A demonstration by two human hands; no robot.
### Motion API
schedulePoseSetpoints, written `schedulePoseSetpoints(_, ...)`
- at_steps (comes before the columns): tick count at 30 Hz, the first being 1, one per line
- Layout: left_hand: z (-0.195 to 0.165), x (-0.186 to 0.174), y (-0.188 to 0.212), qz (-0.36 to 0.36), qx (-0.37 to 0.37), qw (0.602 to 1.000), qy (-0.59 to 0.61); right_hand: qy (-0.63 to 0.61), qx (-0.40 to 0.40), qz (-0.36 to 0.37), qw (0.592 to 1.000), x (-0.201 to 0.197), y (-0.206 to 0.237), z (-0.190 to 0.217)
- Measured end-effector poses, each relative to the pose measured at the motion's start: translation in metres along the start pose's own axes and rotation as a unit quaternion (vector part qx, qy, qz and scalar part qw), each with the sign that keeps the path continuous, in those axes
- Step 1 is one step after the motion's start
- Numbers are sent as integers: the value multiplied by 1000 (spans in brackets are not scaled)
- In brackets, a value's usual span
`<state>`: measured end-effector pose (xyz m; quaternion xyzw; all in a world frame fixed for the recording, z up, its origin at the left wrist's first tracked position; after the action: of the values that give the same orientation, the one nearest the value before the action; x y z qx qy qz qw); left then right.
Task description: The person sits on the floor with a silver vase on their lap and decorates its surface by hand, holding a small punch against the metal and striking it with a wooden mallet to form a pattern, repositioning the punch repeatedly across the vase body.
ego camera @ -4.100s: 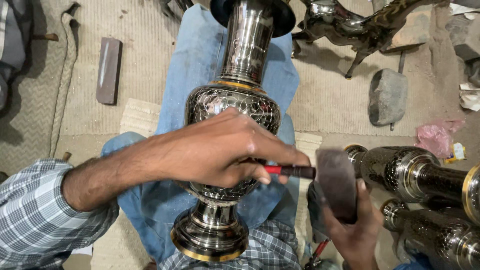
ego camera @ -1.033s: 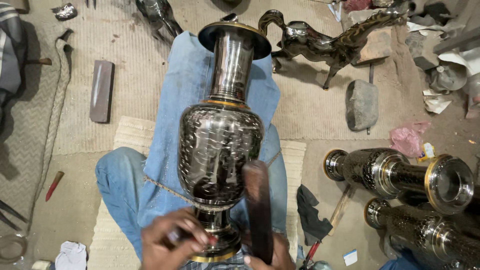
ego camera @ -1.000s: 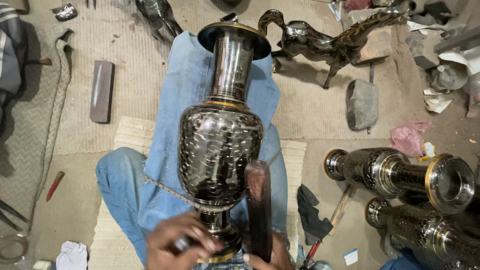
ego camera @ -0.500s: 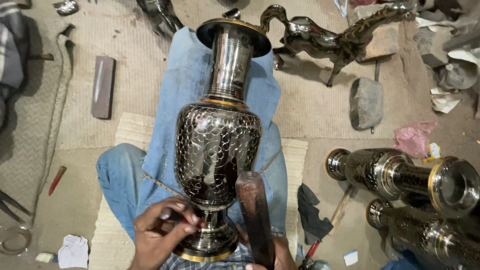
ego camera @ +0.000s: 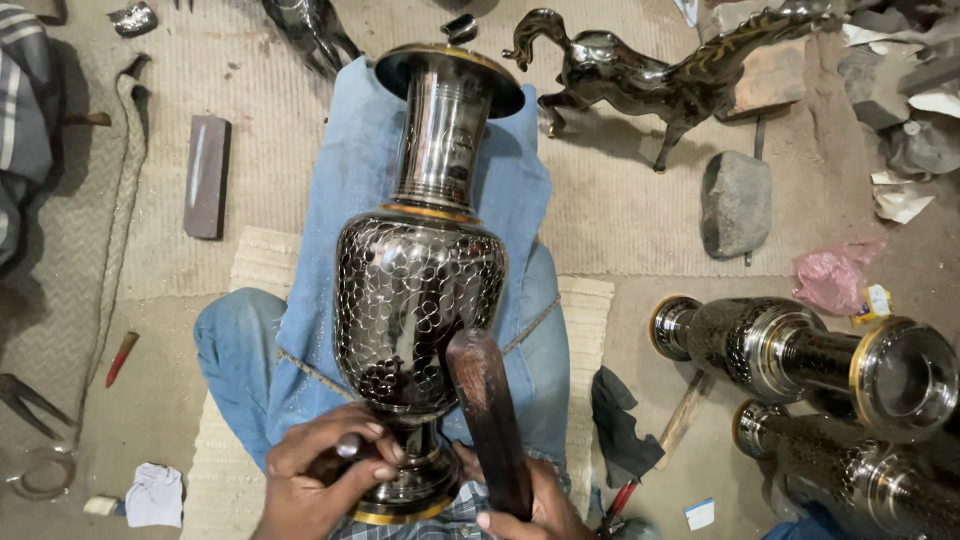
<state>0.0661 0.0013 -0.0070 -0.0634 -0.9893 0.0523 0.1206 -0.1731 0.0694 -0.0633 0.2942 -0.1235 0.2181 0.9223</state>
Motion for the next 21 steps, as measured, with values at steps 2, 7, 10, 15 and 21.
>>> schedulePoseSetpoints(2, 5, -12, -3, -37, -68, 997, 10, 152, -38, -24, 987, -11, 0, 11)
schedulePoseSetpoints(7, -28, -31, -54, -33, -38, 994, -98, 46, -284, -161, 944, -41, -6, 53)
schedulePoseSetpoints(10, -50, -20, -95, 12, -20, 977, -210, 59, -329, -183, 925, -38, -27, 57)
schedulePoseSetpoints(15, -74, 35, -155, 117, 34, 974, -190, 142, -299, -198, 923, -32, -35, 55)
schedulePoseSetpoints(21, -65, 78, -189, 213, -16, 939, -271, 67, -129, -310, 940, -79, 7, 33)
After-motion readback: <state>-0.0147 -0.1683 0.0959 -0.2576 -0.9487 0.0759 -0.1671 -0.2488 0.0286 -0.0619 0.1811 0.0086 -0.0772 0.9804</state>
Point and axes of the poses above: each hand's wrist, its own y-axis away from the middle knuckle, its own x-axis out of the palm, z = x × y, the point moved 8 cm from there along -y, towards the middle knuckle, and after that the axes turned 2 degrees about y, right-handed, at the moved point
